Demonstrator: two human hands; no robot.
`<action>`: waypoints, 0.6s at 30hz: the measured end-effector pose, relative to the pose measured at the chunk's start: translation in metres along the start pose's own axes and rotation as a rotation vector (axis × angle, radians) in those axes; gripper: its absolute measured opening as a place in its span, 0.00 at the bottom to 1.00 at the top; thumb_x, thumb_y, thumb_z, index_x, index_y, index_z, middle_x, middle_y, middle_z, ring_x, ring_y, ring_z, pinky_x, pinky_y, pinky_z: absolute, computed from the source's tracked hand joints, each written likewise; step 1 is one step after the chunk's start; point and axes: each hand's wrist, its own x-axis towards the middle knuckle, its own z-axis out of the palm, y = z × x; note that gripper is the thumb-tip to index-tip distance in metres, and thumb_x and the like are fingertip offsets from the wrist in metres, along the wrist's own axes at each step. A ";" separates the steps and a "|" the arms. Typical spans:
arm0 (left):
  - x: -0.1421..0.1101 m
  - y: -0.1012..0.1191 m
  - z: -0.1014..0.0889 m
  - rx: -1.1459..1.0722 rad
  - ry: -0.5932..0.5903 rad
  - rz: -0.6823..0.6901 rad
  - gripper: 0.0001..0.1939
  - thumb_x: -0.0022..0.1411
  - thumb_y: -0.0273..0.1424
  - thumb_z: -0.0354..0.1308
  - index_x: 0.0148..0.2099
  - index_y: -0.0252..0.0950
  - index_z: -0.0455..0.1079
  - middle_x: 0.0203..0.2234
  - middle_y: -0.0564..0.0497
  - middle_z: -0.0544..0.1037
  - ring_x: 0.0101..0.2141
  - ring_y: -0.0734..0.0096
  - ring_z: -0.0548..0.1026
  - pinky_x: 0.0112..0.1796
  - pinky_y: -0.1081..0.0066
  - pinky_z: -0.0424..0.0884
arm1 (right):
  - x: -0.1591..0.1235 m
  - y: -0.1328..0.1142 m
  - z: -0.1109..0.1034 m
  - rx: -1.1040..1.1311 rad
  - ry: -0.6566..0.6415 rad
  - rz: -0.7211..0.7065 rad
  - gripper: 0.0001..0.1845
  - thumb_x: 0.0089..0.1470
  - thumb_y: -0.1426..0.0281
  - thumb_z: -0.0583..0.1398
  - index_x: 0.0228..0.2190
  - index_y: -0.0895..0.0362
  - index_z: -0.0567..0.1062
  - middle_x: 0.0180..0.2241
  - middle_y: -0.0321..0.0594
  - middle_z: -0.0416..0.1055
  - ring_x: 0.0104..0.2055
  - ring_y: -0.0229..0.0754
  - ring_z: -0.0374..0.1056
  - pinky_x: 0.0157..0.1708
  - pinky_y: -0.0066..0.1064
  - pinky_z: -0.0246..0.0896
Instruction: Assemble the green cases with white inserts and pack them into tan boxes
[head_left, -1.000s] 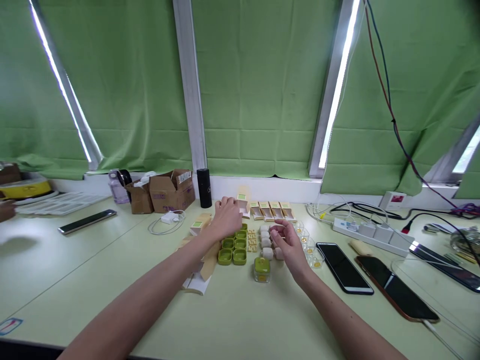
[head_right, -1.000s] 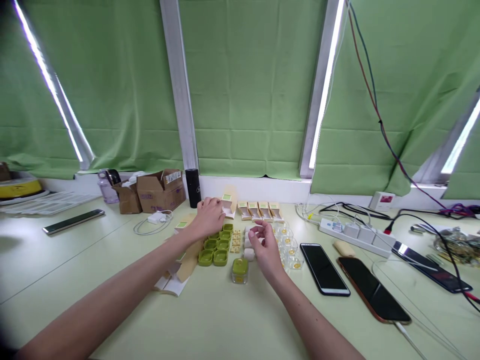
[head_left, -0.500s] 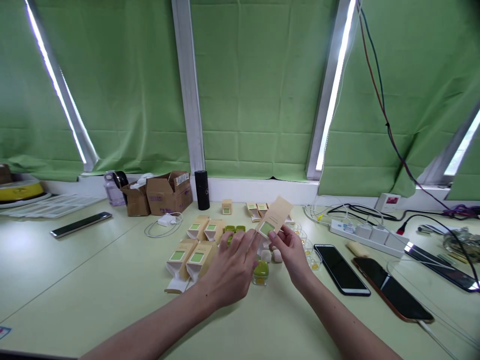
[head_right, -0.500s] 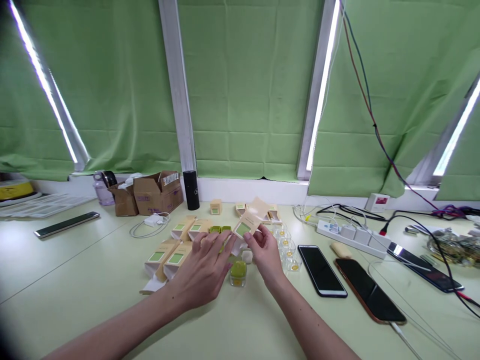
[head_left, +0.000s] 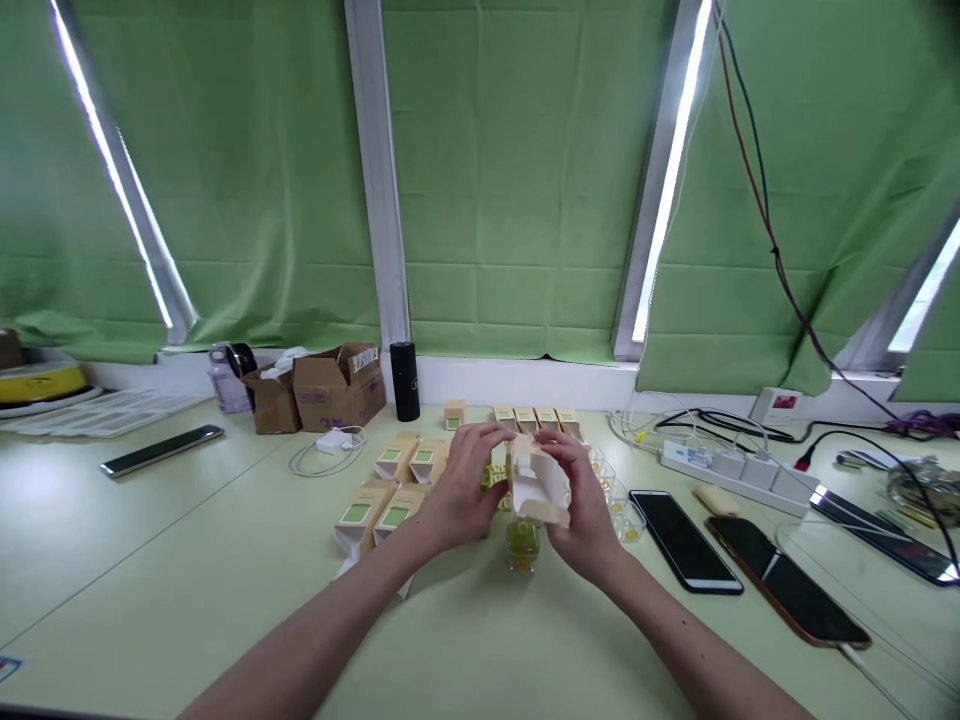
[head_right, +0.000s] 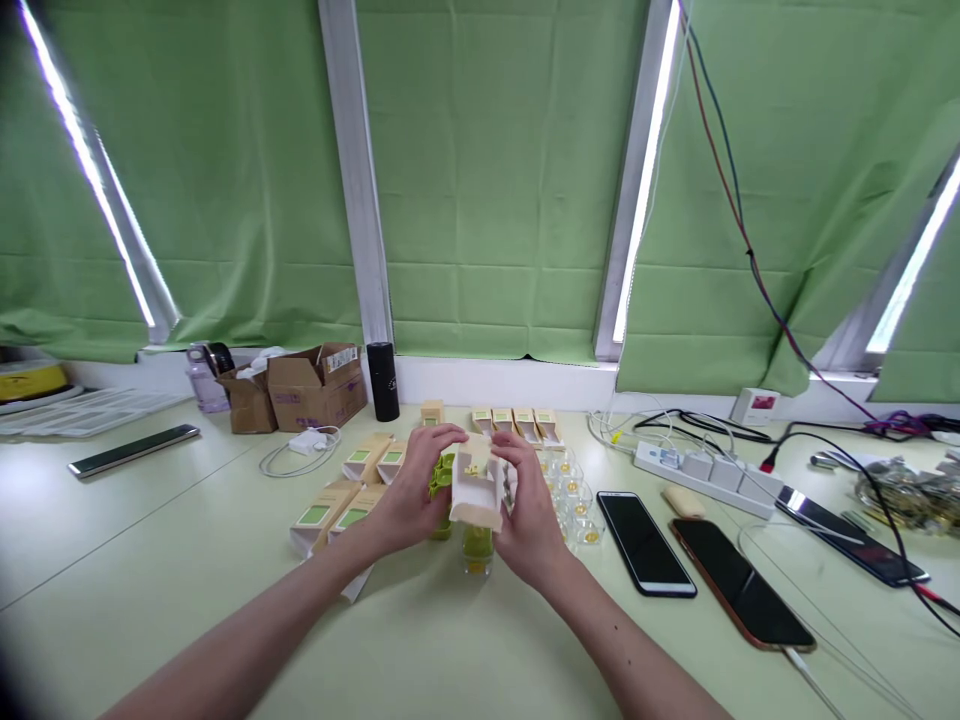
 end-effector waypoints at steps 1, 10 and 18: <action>-0.002 -0.002 0.002 0.030 0.030 0.038 0.31 0.62 0.19 0.58 0.65 0.40 0.59 0.59 0.39 0.68 0.61 0.49 0.64 0.60 0.46 0.67 | 0.001 0.001 -0.001 -0.057 -0.020 -0.083 0.27 0.59 0.74 0.64 0.57 0.49 0.63 0.62 0.52 0.64 0.68 0.57 0.62 0.62 0.58 0.66; -0.019 -0.007 0.006 0.348 0.289 0.269 0.27 0.63 0.18 0.60 0.59 0.45 0.59 0.60 0.38 0.68 0.57 0.50 0.67 0.54 0.47 0.70 | -0.009 0.018 -0.010 -0.330 0.014 -0.297 0.33 0.61 0.77 0.58 0.63 0.47 0.56 0.62 0.53 0.58 0.66 0.59 0.60 0.59 0.61 0.66; -0.025 -0.004 0.002 0.324 0.256 0.286 0.26 0.62 0.19 0.60 0.57 0.44 0.58 0.61 0.37 0.68 0.64 0.49 0.65 0.57 0.44 0.71 | -0.018 0.018 -0.009 -0.378 -0.012 -0.180 0.35 0.62 0.74 0.59 0.65 0.50 0.51 0.62 0.56 0.56 0.65 0.61 0.57 0.59 0.62 0.63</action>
